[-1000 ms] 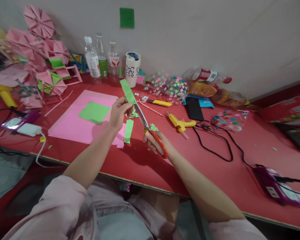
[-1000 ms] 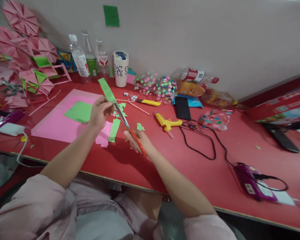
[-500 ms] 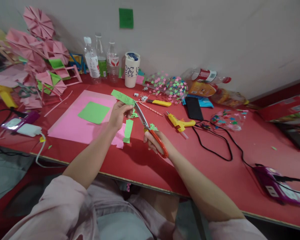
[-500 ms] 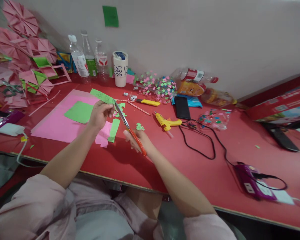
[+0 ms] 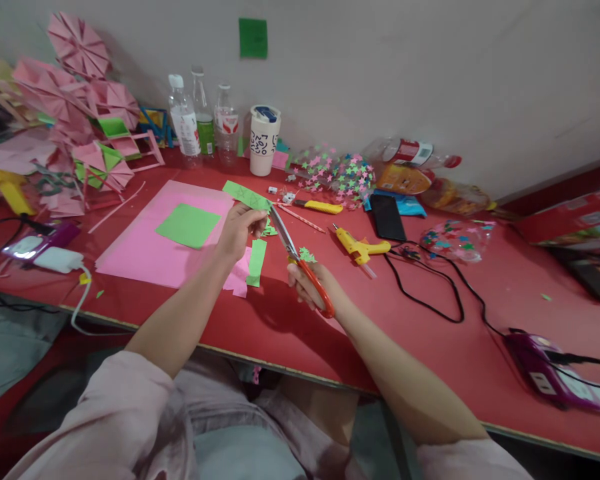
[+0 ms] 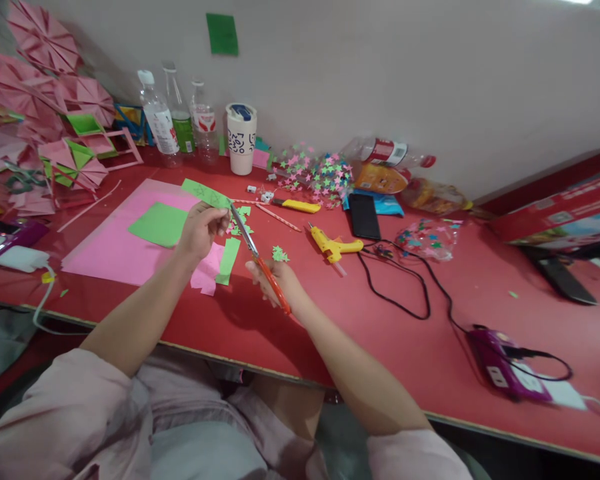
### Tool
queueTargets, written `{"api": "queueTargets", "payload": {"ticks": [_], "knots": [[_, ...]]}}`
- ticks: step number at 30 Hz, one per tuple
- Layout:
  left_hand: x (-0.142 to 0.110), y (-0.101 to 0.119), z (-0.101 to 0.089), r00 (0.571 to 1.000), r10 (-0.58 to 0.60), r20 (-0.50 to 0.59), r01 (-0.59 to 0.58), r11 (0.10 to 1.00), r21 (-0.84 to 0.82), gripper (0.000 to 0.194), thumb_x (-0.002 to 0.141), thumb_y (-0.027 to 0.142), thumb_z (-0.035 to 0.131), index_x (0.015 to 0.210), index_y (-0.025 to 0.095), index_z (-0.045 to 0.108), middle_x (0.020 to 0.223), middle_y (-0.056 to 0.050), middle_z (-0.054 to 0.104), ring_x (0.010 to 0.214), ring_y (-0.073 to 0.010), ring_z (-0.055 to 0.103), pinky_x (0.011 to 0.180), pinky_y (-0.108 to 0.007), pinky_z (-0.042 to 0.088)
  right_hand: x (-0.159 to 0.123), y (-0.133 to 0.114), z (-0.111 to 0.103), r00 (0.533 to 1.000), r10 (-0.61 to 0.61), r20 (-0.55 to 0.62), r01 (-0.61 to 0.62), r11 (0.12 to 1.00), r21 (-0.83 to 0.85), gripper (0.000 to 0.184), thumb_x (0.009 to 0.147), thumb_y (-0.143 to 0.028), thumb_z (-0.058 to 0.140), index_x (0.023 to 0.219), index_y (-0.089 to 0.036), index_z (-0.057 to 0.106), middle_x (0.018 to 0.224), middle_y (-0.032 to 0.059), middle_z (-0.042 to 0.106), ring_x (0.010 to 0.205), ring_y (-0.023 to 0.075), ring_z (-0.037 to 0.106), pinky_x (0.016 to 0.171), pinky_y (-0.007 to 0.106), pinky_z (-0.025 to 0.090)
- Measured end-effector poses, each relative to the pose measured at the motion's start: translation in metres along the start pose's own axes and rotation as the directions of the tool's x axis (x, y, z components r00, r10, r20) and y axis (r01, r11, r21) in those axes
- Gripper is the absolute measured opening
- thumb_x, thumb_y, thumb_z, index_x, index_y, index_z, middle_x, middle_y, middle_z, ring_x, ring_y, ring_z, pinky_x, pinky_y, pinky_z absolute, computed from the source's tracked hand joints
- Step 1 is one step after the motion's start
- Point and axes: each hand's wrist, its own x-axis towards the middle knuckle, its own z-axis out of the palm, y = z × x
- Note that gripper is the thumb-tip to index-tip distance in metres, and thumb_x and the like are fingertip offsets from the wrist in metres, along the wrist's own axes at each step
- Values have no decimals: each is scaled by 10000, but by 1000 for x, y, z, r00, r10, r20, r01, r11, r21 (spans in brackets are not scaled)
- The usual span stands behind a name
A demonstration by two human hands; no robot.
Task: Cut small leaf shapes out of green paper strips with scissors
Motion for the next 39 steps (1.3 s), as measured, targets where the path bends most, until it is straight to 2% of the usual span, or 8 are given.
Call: {"api": "queueTargets", "payload": {"ticks": [7,14,24,31,39], "knots": [[-1,4,2,996,-86,9,86,996,0,179,641,204,561,474,142,578,391,34,498,332,-28,399,361,-194,275,1,6,1,997,-74,17,73,996,49,461,778,-629,478,641,-189,485,317,-96,348,261,57,335,404,223,419],[0,4,2,995,-100,9,100,995,12,187,640,208,565,465,143,570,387,35,494,322,-22,390,355,-189,270,-1,3,2,998,-60,12,60,998,35,453,789,-619,468,613,-202,457,298,-91,340,251,60,321,397,231,420],[0,5,3,996,-88,15,88,996,26,209,642,204,545,441,153,522,369,32,457,327,-25,372,364,-197,260,-2,-2,3,1000,-3,-11,3,1000,10,412,799,-562,495,603,-204,438,305,-95,341,250,63,340,408,237,437],[-1,4,2,998,-56,-43,54,998,-38,127,633,161,542,524,170,476,431,42,473,378,-34,405,360,-189,265,-1,-2,2,999,27,-35,-27,1000,1,404,784,-558,513,608,-202,442,318,-93,348,251,65,349,383,231,418],[0,5,0,998,-13,-64,10,999,-42,132,677,171,520,578,185,433,474,52,459,404,-30,396,382,-190,274,-1,-1,2,999,1,-35,-1,1000,-4,412,775,-582,505,621,-206,441,323,-99,342,248,64,346,385,230,425]]}}
